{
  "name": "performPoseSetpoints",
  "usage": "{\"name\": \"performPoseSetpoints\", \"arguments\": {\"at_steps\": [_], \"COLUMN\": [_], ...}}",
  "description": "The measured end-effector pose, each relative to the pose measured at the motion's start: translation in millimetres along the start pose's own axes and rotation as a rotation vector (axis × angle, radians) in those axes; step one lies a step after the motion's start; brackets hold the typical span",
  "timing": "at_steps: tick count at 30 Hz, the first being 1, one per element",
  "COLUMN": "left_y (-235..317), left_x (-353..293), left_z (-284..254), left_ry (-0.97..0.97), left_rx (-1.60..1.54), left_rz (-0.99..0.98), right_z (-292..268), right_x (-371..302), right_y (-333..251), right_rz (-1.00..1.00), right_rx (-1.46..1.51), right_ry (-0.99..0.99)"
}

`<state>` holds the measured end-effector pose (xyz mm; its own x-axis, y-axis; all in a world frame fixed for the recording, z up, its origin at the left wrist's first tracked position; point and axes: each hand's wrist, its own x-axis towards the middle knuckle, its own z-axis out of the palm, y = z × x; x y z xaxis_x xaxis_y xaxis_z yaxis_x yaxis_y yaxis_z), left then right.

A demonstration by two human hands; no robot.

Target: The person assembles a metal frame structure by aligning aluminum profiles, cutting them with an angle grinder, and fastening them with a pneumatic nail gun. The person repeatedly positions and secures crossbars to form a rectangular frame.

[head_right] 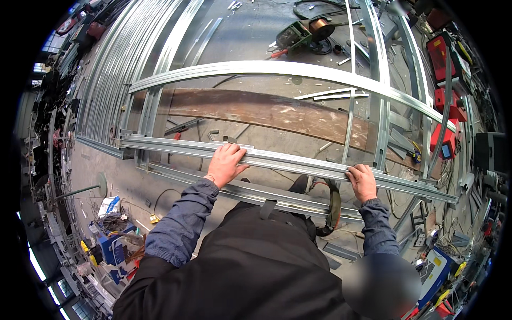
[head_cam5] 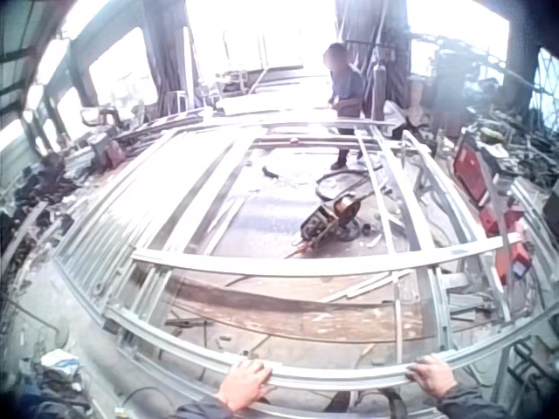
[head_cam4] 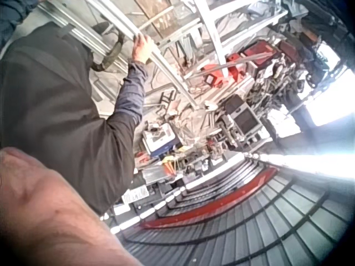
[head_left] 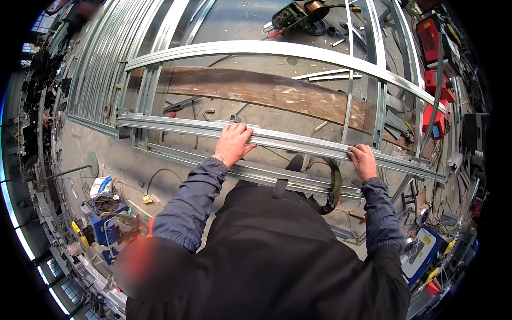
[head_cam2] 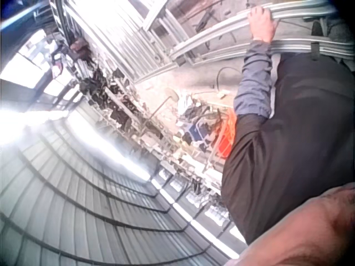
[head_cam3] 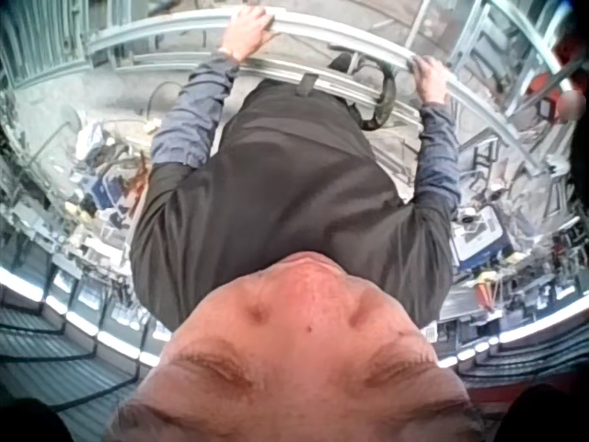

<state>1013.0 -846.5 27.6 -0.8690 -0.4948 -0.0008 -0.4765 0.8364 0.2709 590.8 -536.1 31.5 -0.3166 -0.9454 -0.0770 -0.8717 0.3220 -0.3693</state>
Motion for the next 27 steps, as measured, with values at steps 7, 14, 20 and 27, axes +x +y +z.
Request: {"name": "performPoseSetpoints", "arguments": {"at_steps": [7, 14, 20, 27], "left_y": [-3, -5, -9, -126], "left_x": [-9, -8, -14, -91], "left_z": [11, 9, 13, -42], "left_ry": [0.04, 0.011, -0.034, 0.088], "left_rx": [0.072, 0.093, 0.042, -0.275], "left_rz": [0.025, 0.038, -0.041, -0.076], "right_z": [-3, 27, 87, 86], "right_x": [0, 36, 63, 58], "right_y": [-8, -121, -183, -193], "right_rz": [-0.06, -0.35, -0.348, -0.225], "right_rx": [-0.02, 0.061, 0.028, 0.002], "right_ry": [-0.029, -0.086, -0.007, -0.047]}}
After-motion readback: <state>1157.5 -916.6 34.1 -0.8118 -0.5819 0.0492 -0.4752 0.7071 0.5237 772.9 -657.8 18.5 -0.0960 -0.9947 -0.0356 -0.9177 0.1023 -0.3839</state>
